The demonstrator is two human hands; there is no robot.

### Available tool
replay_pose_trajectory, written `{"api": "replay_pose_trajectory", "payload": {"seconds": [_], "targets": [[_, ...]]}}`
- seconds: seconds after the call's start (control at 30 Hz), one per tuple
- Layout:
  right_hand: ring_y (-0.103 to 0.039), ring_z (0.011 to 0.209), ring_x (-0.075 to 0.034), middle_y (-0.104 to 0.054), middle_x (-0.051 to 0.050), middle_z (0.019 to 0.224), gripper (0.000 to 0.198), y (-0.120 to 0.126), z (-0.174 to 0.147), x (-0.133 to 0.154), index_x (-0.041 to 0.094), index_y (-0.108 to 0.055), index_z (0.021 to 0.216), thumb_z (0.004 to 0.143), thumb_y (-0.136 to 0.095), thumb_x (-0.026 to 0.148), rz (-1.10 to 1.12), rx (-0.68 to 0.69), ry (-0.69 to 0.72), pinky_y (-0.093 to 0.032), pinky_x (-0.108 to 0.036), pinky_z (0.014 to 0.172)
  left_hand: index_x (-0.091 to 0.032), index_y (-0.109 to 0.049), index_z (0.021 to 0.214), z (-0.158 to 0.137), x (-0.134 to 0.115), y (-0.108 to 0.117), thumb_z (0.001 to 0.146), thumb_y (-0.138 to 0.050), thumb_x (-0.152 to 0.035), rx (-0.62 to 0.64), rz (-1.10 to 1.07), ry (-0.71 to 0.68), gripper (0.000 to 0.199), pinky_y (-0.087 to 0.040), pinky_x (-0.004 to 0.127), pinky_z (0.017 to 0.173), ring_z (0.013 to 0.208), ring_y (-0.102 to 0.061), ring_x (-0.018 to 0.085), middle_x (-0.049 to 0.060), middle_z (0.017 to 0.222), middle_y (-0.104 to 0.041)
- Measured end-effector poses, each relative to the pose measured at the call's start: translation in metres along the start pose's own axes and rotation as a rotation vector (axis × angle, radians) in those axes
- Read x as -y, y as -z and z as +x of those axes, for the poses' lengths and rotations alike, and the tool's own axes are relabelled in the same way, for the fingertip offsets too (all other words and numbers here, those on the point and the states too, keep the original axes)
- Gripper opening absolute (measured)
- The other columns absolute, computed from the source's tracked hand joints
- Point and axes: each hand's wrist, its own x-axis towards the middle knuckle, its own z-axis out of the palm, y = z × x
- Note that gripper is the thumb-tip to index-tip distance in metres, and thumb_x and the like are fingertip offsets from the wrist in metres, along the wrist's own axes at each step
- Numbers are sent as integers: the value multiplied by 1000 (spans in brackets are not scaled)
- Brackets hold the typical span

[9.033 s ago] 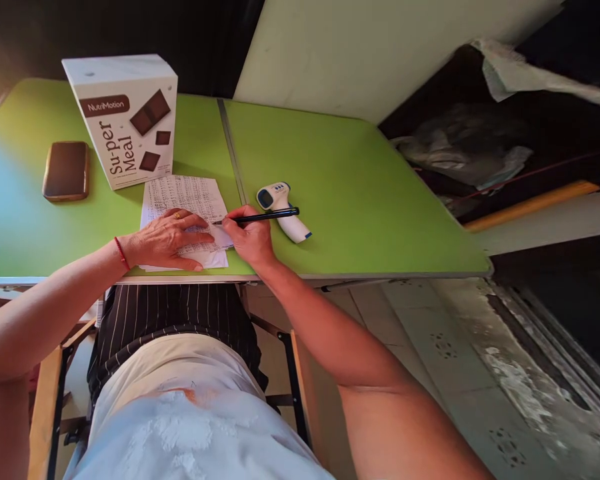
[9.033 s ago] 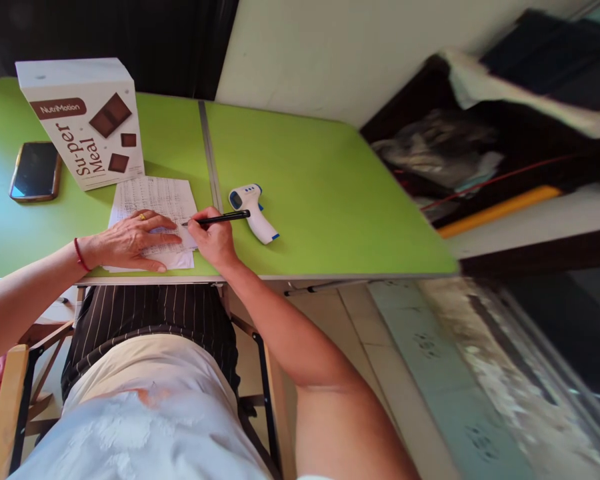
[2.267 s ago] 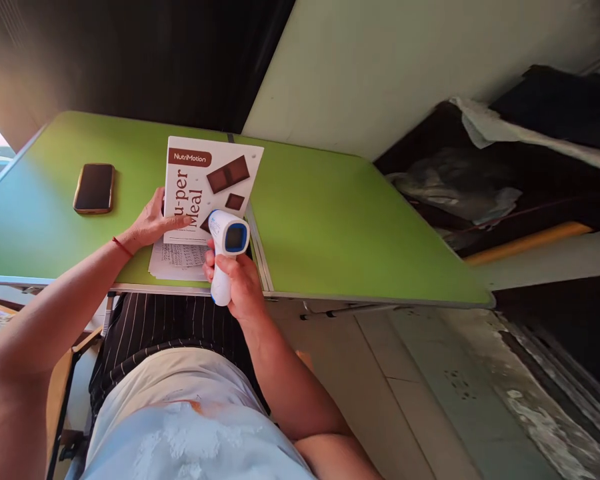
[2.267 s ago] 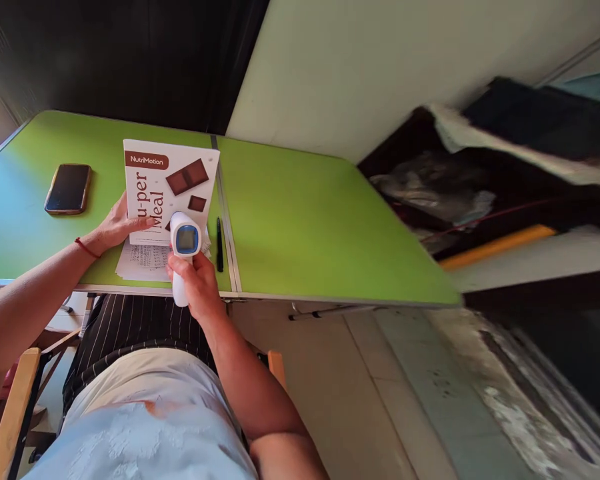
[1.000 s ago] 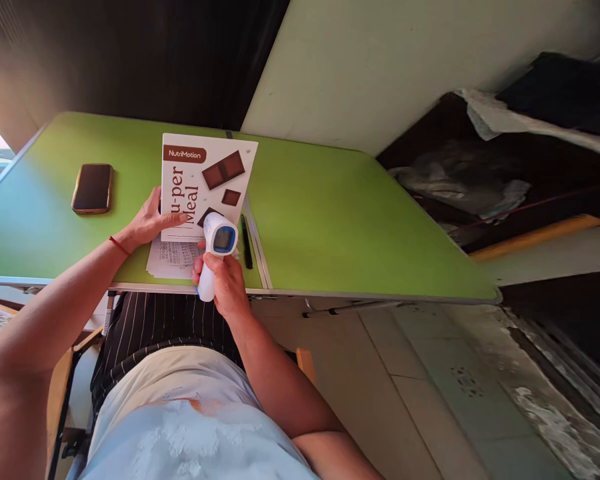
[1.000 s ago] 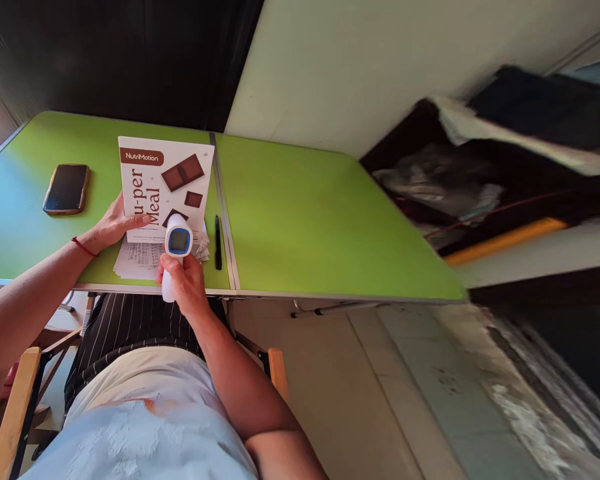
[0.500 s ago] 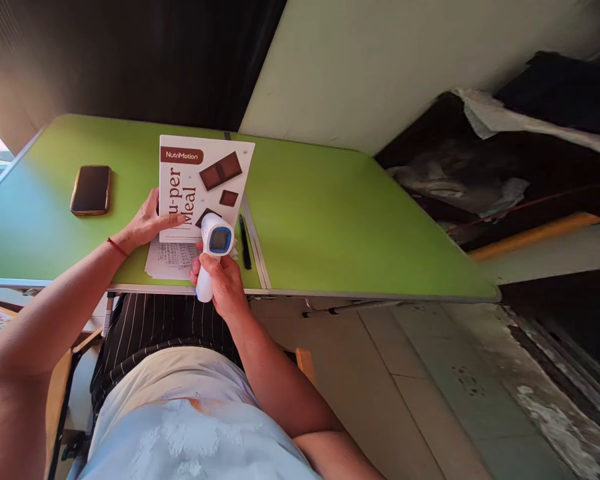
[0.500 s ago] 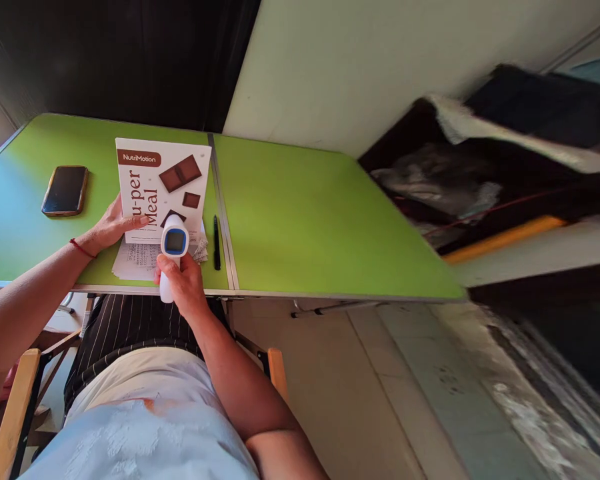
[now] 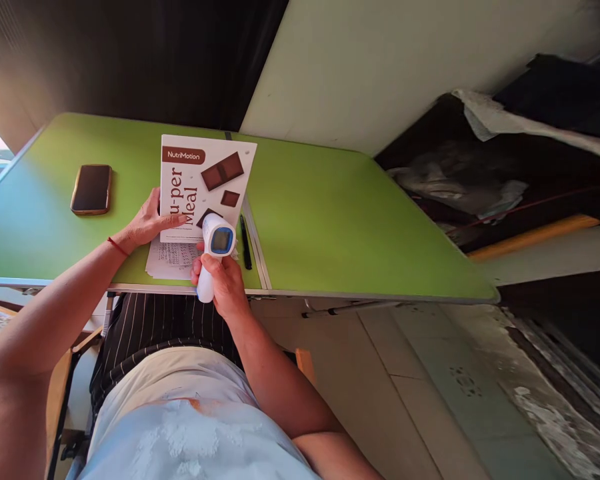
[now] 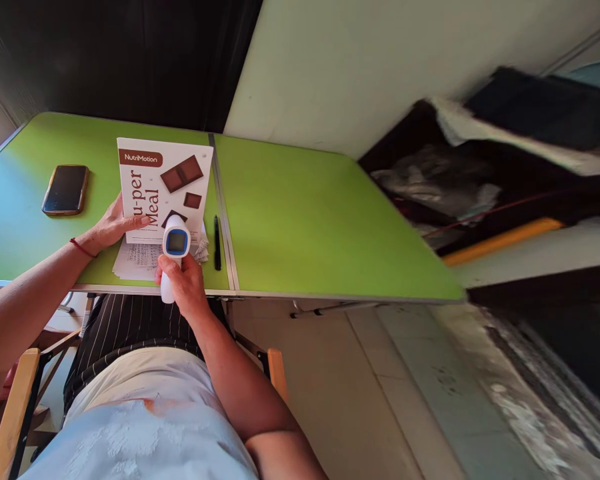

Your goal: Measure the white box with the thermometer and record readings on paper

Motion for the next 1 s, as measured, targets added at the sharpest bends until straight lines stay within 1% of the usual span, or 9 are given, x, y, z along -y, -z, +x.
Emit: {"api": "replay_pose_trajectory", "payload": {"seconds": [0.13,0.3,0.47,0.63,0.7,0.8,0.9,1.0], "targets": [[-54,53,-15,-58,7,60,45,0,0,1,24,-62,93,69,-78,58,6,-2,-13,-45,-33,56,-25,-59,135,0,0,-1,69,-94,-52,8,-11,-13,80,-53,61,107,121,-67,37,10,128,-71],[-54,52,-15,-57,7,60,45,0,0,0,24,-61,93,69,-78,57,7,0,-17,-45,-32,54,-22,-61,133,-1,1,2,65,-96,-53,-31,23,-8,82,-53,62,106,119,-68,39,11,127,-71],[-55,52,-14,-59,6,59,41,1,-1,1,24,-58,81,69,-78,58,-24,25,-14,-44,-31,54,-20,-64,127,-2,4,7,62,-97,-55,-94,57,-53,80,-58,59,100,114,-69,38,10,121,-74],[-55,52,-13,-59,4,59,45,0,-3,4,24,-57,73,71,-78,63,-69,50,8,-44,-30,53,-19,-65,124,-1,5,9,60,-97,-57,-141,71,-100,81,-60,56,96,110,-71,37,10,116,-74],[-56,52,-13,-59,4,60,46,-1,-3,6,24,-57,73,71,-77,65,-75,59,1,-44,-30,53,-19,-66,122,-1,2,8,61,-97,-56,-157,78,-118,78,-60,55,95,109,-70,36,10,116,-74],[-55,52,-12,-59,5,60,45,-4,-1,9,24,-57,75,71,-77,64,-74,60,0,-44,-29,52,-19,-65,120,-2,-3,8,62,-97,-54,-183,105,-107,74,-59,53,93,107,-70,34,10,116,-73],[-54,52,-11,-59,5,60,45,-8,3,12,23,-57,76,69,-79,61,-62,48,12,-44,-28,52,-18,-65,117,-2,-8,9,63,-96,-56,-203,108,-88,73,-59,51,90,103,-70,32,10,114,-73],[-55,52,-11,-59,5,60,47,-12,9,17,23,-57,78,67,-81,63,-33,62,10,-44,-28,52,-19,-64,116,1,-7,12,62,-96,-59,-244,113,-111,74,-59,51,90,102,-70,32,9,112,-73]]}}
